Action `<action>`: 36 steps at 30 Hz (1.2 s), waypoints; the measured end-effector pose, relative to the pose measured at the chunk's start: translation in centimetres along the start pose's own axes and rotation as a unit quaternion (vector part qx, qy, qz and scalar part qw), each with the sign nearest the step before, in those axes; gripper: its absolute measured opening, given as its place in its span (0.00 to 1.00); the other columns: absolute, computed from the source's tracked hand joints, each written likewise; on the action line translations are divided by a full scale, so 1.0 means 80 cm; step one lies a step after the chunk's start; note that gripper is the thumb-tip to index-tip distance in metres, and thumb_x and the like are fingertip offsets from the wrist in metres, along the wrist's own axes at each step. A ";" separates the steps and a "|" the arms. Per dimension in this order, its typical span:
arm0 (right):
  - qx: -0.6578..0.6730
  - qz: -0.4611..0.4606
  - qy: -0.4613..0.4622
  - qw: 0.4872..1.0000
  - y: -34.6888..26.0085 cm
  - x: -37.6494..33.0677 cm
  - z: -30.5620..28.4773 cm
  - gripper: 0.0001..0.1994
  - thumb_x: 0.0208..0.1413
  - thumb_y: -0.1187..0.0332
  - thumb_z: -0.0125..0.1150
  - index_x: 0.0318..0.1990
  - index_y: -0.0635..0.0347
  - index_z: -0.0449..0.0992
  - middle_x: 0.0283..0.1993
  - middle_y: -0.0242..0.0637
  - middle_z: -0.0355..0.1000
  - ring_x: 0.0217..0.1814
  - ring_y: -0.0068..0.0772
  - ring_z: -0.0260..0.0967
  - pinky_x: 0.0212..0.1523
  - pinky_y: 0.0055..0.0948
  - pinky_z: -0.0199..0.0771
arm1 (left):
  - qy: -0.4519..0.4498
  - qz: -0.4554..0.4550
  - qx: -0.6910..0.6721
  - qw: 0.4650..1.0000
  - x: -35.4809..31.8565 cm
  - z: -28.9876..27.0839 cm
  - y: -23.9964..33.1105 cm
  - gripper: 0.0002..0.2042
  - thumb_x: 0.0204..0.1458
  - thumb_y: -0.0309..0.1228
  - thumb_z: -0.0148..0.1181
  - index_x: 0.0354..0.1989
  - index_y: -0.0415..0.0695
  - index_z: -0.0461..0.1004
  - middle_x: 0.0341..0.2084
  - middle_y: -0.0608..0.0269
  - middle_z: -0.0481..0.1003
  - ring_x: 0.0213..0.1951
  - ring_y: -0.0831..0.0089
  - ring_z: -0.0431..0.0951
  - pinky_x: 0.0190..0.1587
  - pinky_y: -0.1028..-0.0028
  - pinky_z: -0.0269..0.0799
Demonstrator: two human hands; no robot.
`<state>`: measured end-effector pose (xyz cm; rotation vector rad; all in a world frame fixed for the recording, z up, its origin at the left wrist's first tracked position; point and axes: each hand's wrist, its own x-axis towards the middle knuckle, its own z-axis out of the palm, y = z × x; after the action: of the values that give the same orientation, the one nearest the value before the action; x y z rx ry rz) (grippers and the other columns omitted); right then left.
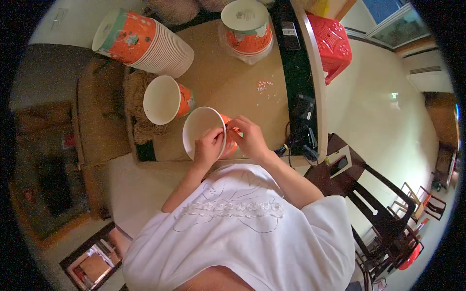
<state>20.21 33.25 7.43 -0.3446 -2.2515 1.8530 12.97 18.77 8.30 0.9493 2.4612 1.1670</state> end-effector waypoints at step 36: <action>-0.245 0.005 -0.245 0.938 -0.006 0.076 -0.034 0.05 0.46 0.70 0.58 0.28 0.61 0.76 0.27 0.45 0.70 0.30 0.44 0.68 0.30 0.35 0.68 | 0.027 0.141 -0.054 0.988 0.014 0.023 -0.038 0.07 0.42 0.29 0.60 0.31 0.46 0.75 0.25 0.62 0.69 0.29 0.65 0.73 0.27 0.70 0.70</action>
<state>15.24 37.54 8.51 0.0525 -3.0506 1.4715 11.64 19.20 4.83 1.2785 2.3293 1.4160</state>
